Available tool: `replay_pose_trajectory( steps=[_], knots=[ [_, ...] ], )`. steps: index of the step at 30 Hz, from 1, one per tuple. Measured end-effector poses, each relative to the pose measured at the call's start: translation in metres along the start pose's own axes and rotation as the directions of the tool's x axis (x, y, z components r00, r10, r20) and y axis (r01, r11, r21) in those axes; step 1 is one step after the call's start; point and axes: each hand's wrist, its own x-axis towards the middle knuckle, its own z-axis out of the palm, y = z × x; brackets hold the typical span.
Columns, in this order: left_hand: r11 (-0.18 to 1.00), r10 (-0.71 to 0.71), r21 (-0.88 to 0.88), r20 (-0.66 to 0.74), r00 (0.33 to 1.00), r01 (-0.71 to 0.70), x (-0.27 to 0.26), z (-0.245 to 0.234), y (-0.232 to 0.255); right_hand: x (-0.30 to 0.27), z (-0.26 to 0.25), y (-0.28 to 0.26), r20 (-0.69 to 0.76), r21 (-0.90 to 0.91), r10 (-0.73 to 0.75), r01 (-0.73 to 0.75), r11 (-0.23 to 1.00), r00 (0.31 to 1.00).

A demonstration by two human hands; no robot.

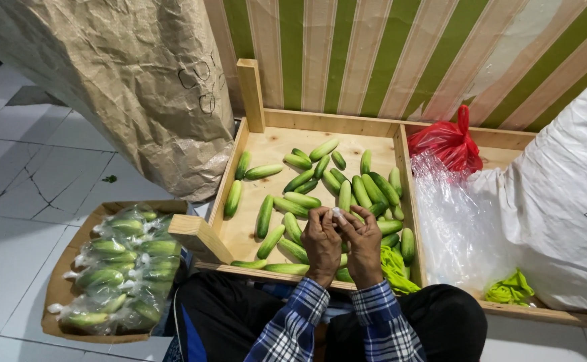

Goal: Wrapping individual cucumbers in plastic film and packing them into a cardboard box

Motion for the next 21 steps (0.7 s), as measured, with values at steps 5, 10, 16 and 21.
replay_pose_trajectory(
  steps=[5, 10, 16, 21],
  knots=[
    [0.999, -0.046, -0.009, -0.01, 0.999, 0.046, 0.001, 0.0, 0.004, 0.003, 0.0, 0.004, -0.002, 0.009, 0.003, -0.003, 1.0, 1.0],
    [0.998, -0.067, -0.022, -0.017, 0.998, 0.066, 0.002, -0.002, 0.008, -0.002, 0.004, 0.0, -0.008, 0.015, 0.01, -0.01, 1.0, 1.0],
    [0.988, -0.136, -0.068, 0.057, 0.989, 0.14, 0.012, -0.007, 0.003, -0.004, 0.008, -0.006, 0.019, -0.026, 0.008, -0.008, 1.0, 1.0],
    [0.944, -0.209, -0.229, 0.141, 0.968, 0.237, 0.033, -0.017, 0.009, 0.013, -0.016, 0.01, -0.046, -0.304, -0.079, 0.061, 0.951, 0.996]
  ],
)
